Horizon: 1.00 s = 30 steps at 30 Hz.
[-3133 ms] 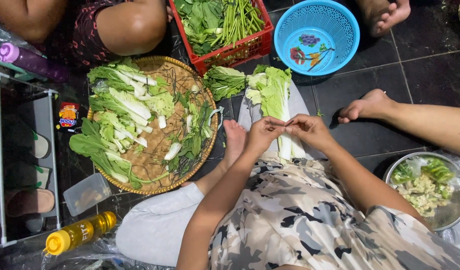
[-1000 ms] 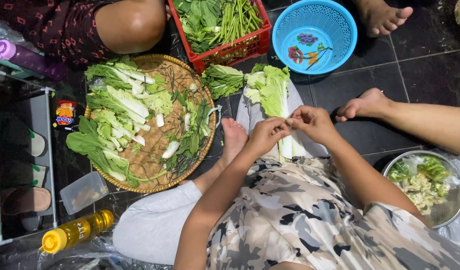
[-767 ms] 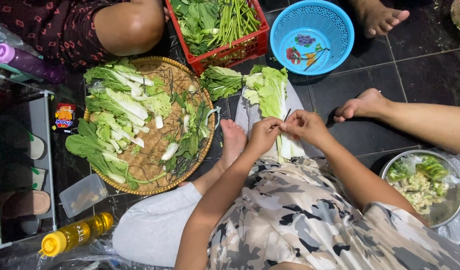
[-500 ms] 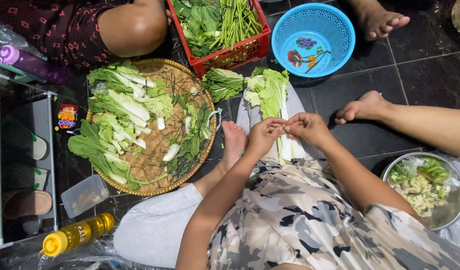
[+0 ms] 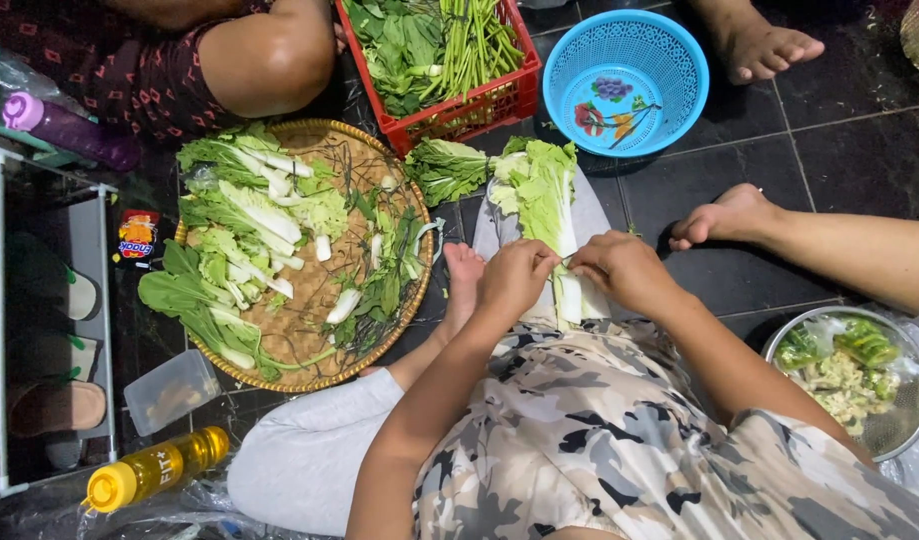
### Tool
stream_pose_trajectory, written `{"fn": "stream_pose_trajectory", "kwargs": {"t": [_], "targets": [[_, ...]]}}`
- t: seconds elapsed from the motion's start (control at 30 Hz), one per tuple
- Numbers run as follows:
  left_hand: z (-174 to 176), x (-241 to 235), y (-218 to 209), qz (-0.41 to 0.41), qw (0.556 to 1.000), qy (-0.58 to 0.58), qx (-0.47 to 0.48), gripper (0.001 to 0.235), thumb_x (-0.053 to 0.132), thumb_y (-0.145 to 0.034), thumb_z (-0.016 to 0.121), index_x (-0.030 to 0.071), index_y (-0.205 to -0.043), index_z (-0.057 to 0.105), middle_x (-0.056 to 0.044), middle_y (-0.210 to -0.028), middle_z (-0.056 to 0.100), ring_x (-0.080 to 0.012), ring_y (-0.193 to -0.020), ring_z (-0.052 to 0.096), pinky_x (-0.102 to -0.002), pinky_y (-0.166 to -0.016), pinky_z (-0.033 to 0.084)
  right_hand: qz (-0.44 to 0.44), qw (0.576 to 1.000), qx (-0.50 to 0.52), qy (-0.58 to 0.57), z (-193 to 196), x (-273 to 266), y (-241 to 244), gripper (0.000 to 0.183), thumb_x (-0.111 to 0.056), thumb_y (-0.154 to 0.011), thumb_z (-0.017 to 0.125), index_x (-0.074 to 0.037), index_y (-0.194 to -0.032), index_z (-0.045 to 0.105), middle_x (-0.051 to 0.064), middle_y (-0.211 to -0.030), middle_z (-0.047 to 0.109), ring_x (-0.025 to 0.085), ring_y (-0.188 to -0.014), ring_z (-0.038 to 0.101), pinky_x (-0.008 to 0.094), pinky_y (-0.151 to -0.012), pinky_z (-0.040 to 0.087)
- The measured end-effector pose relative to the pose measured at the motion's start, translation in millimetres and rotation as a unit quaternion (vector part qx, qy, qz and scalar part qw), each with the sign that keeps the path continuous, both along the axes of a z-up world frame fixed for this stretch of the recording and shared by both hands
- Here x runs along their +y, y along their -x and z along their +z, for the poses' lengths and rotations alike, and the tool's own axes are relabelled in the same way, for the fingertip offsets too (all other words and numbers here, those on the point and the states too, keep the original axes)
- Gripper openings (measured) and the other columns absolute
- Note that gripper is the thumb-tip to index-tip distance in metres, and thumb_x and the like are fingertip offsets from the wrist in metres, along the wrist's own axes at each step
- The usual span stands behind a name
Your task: The person sits on the floor and prepares leafy green vegetables by hand. They remove rubber bands from bunches, separate leaves, and place them into a woven tray. The person handles the vegetables one at a time, arranging them neatly.
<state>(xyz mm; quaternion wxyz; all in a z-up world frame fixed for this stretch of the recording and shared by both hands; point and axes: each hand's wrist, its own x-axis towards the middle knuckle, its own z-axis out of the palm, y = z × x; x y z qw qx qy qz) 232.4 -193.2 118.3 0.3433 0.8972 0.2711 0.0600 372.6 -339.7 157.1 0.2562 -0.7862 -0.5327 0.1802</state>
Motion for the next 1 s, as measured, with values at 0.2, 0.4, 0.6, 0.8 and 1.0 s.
{"fn": "stream_pose_trajectory", "kwargs": {"t": [0.2, 0.4, 0.6, 0.8, 1.0], "targets": [[-55.8, 4.9, -12.0, 0.010, 0.950, 0.310, -0.043, 0.017, 0.029, -0.098, 0.064, 0.019, -0.103, 0.077, 0.004, -0.077, 0.072, -0.0083, -0.074, 0.066, -0.026, -0.073, 0.051, 0.117, 0.978, -0.155, -0.073, -4.7, 2.4, -3.9, 0.004, -0.017, -0.088, 0.075, -0.018, -0.091, 0.073, -0.002, -0.087, 0.071, 0.023, -0.089, 0.065, 0.036, -0.077, 0.049], [-78.8, 6.6, -3.7, -0.048, 0.935, 0.319, -0.152, 0.017, 0.019, -0.096, 0.071, 0.008, -0.108, 0.077, -0.010, -0.087, 0.070, -0.0160, -0.085, 0.061, -0.034, -0.079, 0.053, 0.054, 0.982, -0.131, -0.122, -31.7, 10.5, -13.5, 0.006, -0.023, -0.092, 0.075, -0.020, -0.089, 0.070, -0.005, -0.082, 0.067, 0.019, -0.088, 0.063, 0.033, -0.078, 0.045], [-87.8, -2.7, -3.1, 0.031, 0.925, 0.349, -0.146, 0.020, 0.019, -0.091, 0.074, 0.006, -0.107, 0.075, -0.002, -0.082, 0.068, -0.0060, -0.072, 0.056, -0.019, -0.063, 0.048, -0.034, 0.985, 0.026, -0.167, -56.8, 8.3, -5.2, 0.002, -0.019, -0.092, 0.077, -0.019, -0.094, 0.075, 0.001, -0.081, 0.072, 0.024, -0.082, 0.067, 0.037, -0.082, 0.052], [-60.5, -7.9, -1.2, 0.072, 0.926, 0.337, -0.154, 0.019, 0.020, -0.093, 0.073, 0.007, -0.106, 0.075, -0.001, -0.079, 0.066, -0.0042, -0.069, 0.055, -0.018, -0.059, 0.047, -0.043, 0.985, 0.021, -0.165, -54.9, 4.8, -1.6, 0.003, -0.012, -0.090, 0.079, -0.015, -0.091, 0.078, 0.003, -0.082, 0.073, 0.026, -0.079, 0.066, 0.037, -0.083, 0.051], [-14.9, -9.9, 3.8, 0.074, 0.967, 0.194, -0.147, 0.009, 0.020, -0.090, 0.076, 0.013, -0.095, 0.077, -0.004, -0.078, 0.068, -0.0172, -0.072, 0.063, -0.030, -0.071, 0.053, -0.013, 0.990, -0.041, -0.133, -53.7, 4.8, 0.4, 0.005, -0.016, -0.091, 0.073, -0.010, -0.092, 0.072, 0.007, -0.081, 0.067, 0.029, -0.081, 0.064, 0.040, -0.080, 0.050]]}}
